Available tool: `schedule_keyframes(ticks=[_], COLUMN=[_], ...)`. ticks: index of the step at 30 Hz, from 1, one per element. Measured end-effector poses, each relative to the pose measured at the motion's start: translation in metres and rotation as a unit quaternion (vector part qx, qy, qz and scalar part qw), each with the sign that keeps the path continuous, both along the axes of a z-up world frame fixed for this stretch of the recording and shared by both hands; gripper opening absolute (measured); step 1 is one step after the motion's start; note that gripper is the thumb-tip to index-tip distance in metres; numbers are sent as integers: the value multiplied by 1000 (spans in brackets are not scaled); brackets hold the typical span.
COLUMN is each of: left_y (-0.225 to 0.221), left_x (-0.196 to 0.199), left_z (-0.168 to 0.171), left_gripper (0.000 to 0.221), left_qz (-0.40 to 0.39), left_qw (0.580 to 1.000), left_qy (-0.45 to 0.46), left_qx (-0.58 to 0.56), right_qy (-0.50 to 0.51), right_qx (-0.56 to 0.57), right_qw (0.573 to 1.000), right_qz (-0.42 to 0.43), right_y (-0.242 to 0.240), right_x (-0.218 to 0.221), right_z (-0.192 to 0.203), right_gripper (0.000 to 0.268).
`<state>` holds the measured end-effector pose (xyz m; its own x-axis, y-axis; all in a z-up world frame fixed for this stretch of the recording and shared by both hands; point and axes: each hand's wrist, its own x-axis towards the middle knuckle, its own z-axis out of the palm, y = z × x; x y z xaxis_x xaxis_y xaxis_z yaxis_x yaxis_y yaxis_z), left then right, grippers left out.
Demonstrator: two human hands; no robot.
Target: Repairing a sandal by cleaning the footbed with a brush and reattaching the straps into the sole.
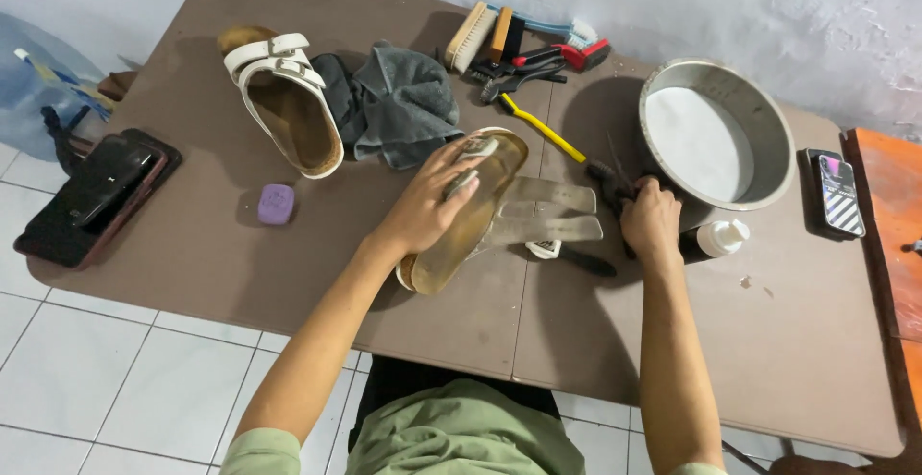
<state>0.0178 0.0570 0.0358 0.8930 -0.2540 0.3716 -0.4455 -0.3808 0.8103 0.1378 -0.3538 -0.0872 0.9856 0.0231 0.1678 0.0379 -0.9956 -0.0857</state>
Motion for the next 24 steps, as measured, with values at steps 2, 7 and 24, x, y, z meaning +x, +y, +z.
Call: schedule_keyframes(ticks=[2, 7, 24], left_y=[3, 9, -90], left_x=[-10, -17, -72], left_z=[1, -36, 72], left_gripper=[43, 31, 65], left_qz=[39, 183, -6], left_qw=[997, 972, 959], left_qy=[28, 86, 116], left_qx=[-57, -119, -260], right_qy=[-7, -18, 340], right_qx=[29, 110, 868], right_qw=[1000, 994, 266], right_qz=[3, -16, 246], right_y=[8, 38, 91], right_x=[-2, -16, -208], right_z=[14, 47, 64], right_gripper=[42, 40, 60])
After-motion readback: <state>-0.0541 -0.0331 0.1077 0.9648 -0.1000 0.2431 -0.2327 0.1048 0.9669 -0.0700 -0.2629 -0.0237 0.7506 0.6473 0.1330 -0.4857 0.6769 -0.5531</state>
